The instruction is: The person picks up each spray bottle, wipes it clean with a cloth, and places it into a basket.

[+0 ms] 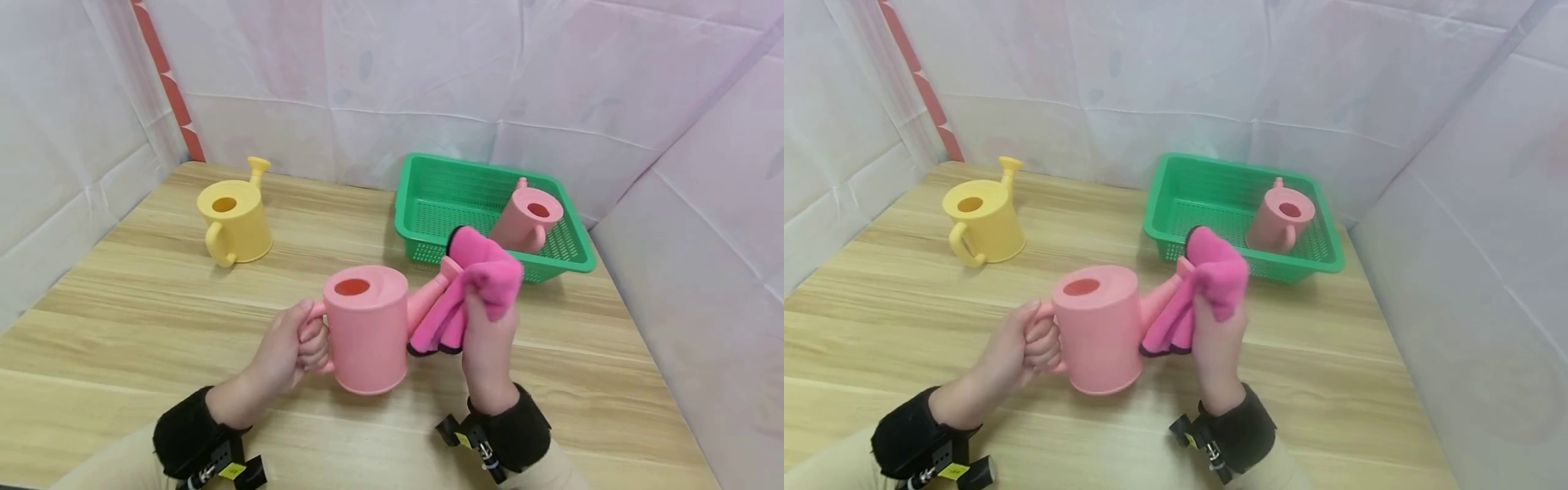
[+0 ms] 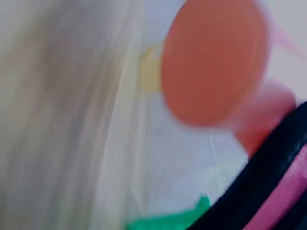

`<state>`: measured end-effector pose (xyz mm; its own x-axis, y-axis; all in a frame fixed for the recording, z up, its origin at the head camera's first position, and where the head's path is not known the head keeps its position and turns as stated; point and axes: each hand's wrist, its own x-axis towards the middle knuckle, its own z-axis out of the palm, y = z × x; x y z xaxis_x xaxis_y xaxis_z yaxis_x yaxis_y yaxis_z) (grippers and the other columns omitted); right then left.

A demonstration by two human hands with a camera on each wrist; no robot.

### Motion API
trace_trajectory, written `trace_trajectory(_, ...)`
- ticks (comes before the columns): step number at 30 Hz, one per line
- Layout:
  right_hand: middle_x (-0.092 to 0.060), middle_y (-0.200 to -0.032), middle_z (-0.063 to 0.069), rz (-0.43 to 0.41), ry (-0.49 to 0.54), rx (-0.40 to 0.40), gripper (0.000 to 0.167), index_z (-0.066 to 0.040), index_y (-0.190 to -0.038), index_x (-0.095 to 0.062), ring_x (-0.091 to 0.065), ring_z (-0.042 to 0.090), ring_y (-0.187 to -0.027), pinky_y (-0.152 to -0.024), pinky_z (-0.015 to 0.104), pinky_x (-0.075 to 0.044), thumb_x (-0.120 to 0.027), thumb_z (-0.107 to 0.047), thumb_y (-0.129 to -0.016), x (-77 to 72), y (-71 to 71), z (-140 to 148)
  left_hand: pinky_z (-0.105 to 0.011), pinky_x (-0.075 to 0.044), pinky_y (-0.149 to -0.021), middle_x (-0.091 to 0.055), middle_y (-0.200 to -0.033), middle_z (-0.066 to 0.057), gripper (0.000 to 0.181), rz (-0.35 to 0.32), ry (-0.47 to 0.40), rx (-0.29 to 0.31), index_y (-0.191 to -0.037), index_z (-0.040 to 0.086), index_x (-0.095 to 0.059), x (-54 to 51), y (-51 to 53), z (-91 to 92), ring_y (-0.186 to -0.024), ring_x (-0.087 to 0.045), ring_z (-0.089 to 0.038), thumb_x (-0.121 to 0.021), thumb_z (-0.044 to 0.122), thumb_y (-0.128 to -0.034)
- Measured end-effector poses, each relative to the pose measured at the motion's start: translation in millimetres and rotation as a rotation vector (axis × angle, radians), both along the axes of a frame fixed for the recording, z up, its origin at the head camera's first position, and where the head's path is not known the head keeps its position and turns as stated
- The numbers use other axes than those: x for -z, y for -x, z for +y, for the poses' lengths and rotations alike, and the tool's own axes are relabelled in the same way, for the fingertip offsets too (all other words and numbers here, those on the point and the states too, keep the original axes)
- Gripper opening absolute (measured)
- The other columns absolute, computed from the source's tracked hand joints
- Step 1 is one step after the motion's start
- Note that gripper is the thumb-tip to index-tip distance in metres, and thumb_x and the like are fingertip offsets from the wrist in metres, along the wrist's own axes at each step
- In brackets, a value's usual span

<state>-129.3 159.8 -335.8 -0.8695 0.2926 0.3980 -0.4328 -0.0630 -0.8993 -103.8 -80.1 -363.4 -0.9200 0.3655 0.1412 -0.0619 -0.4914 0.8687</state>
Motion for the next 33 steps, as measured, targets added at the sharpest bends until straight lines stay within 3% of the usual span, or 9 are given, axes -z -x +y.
trace_trajectory(3,-0.059,-0.11,0.003,0.033,-0.262,0.073,0.025,-0.006,-0.111,-0.059,-0.055,0.018,-0.097,-0.078,0.023,-0.045,-0.061,-0.002,-0.086,3.7,-1.7,1,-0.026,-0.024,-0.039,-0.02,-0.046,-0.004,0.049,0.112,0.058,0.003,-0.057,0.007,-0.023,1.0,-2.8,-1.0,-0.038,-0.016,-0.022,-0.026,0.025,-0.1026)
trace_trajectory(5,-0.06,-0.115,0.004,0.069,-0.379,0.091,0.042,-0.008,-0.124,-0.055,-0.056,0.016,-0.096,-0.08,0.023,-0.045,-0.067,-0.003,-0.084,6.0,-2.6,2,-0.026,-0.025,-0.039,-0.02,-0.046,-0.006,0.047,0.173,0.09,-0.013,-0.057,0.006,-0.025,1.1,-3.7,-2.4,-0.039,-0.017,-0.023,-0.028,0.02,-0.1016)
trace_trajectory(8,-0.063,-0.11,0.008,0.083,-0.519,0.111,0.05,-0.006,-0.127,-0.053,-0.056,0.014,-0.09,-0.078,0.021,-0.045,-0.068,0.0,-0.08,6.5,-3.1,5,-0.026,-0.023,-0.038,-0.022,-0.046,-0.008,0.044,0.269,0.161,-0.02,-0.057,0.006,-0.028,1.5,-4.3,-4.5,-0.039,-0.019,-0.023,-0.032,0.014,-0.0997)
trace_trajectory(12,-0.062,-0.106,0.005,-0.094,-0.515,0.026,0.034,-0.008,-0.116,-0.058,-0.056,0.013,-0.091,-0.078,0.021,-0.045,-0.066,-0.008,-0.084,1.5,4.7,14,-0.029,-0.019,-0.036,-0.025,-0.046,-0.008,0.043,0.384,0.237,-0.011,-0.056,0.005,-0.03,4.0,-5.2,-5.7,-0.038,-0.023,-0.021,-0.034,0.005,-0.0984)
trace_trajectory(15,-0.058,-0.103,0.002,-0.27,-0.403,-0.043,0.018,-0.011,-0.106,-0.058,-0.057,0.014,-0.09,-0.08,0.022,-0.044,-0.061,-0.018,-0.089,-1.3,11.5,20,-0.029,-0.019,-0.036,-0.025,-0.046,-0.008,0.042,0.39,0.222,-0.012,-0.056,0.005,-0.03,4.6,-6.3,-6.6,-0.038,-0.023,-0.021,-0.033,0.004,-0.0982)
trace_trajectory(18,-0.058,-0.103,0.003,-0.284,-0.378,-0.05,0.018,-0.01,-0.102,-0.058,-0.058,0.015,-0.091,-0.082,0.023,-0.044,-0.061,-0.023,-0.09,-0.7,12.9,20,-0.029,-0.017,-0.035,-0.023,-0.047,-0.008,0.042,0.369,0.165,-0.016,-0.057,0.006,-0.028,3.8,-6.3,-6.9,-0.039,-0.02,-0.021,-0.032,0.006,-0.0986)
trace_trajectory(22,-0.062,-0.108,0.004,-0.098,-0.557,0.026,0.04,-0.008,-0.119,-0.057,-0.058,0.015,-0.093,-0.081,0.022,-0.046,-0.07,-0.013,-0.082,6.0,7.2,15,-0.03,-0.017,-0.035,-0.023,-0.047,-0.009,0.042,0.373,0.141,-0.017,-0.057,0.005,-0.029,2.9,-5.2,-5.5,-0.038,-0.02,-0.022,-0.032,0.006,-0.0982)
trace_trajectory(26,-0.062,-0.113,0.006,0.139,-0.734,0.113,0.061,-0.008,-0.131,-0.05,-0.057,0.018,-0.1,-0.089,0.026,-0.044,-0.072,0.001,-0.075,8.7,7.9,11,-0.028,-0.021,-0.035,-0.028,-0.046,-0.007,0.041,0.439,0.247,-0.044,-0.056,0.005,-0.033,2.6,-7.1,-4.4,-0.039,-0.026,-0.019,-0.037,0.001,-0.0963)
trace_trajectory(33,-0.062,-0.115,0.014,0.512,-0.988,0.257,0.045,0.001,-0.119,-0.057,-0.053,0.032,-0.113,-0.1,0.057,-0.027,-0.067,-0.012,-0.077,10.8,8.1,0,-0.023,-0.026,-0.036,-0.035,-0.047,-0.005,0.038,0.551,0.387,-0.096,-0.056,0.007,-0.039,6.0,-12.2,-2.3,-0.041,-0.034,-0.013,-0.046,-0.003,-0.0924)
